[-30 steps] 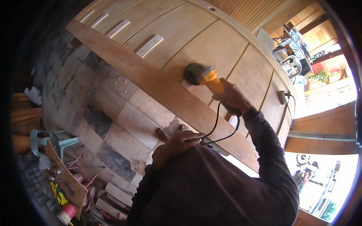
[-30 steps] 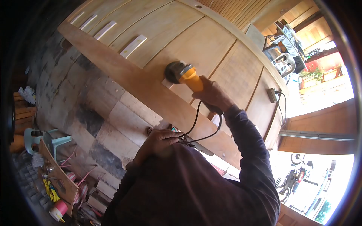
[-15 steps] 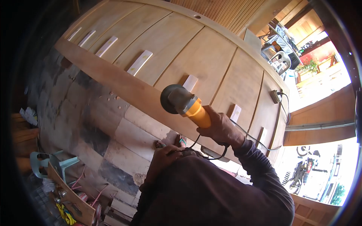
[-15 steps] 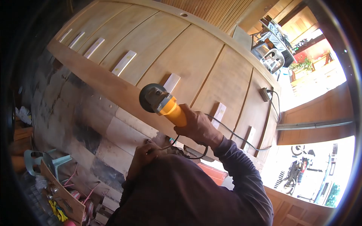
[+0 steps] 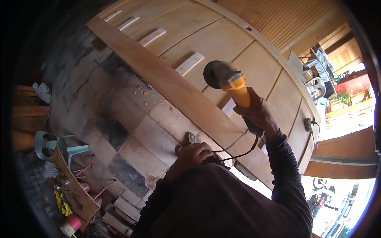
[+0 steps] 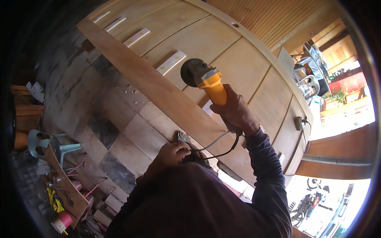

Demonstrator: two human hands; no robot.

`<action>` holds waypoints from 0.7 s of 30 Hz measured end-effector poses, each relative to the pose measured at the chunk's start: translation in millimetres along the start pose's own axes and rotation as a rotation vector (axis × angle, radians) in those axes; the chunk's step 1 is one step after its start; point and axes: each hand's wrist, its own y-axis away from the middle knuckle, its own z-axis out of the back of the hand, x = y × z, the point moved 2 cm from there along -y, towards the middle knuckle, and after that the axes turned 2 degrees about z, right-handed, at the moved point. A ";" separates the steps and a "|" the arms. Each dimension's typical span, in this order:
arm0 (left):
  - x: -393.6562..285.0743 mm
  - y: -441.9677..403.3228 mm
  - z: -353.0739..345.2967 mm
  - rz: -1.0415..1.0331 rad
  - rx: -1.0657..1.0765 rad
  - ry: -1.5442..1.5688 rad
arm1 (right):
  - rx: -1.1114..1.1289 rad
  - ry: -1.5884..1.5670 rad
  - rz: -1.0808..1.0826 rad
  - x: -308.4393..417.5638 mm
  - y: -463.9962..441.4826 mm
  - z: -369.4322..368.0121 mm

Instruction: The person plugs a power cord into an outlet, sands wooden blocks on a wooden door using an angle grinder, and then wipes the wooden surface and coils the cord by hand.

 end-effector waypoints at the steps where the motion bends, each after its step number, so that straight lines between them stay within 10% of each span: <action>1: 4.2 -4.2 1.4 -0.052 0.024 0.010 | 0.014 0.010 0.022 -1.3 -9.0 -5.8; 21: 14.2 -65.0 85.3 -0.107 0.096 -0.116 | 0.306 0.046 0.041 34.3 -118.3 -92.1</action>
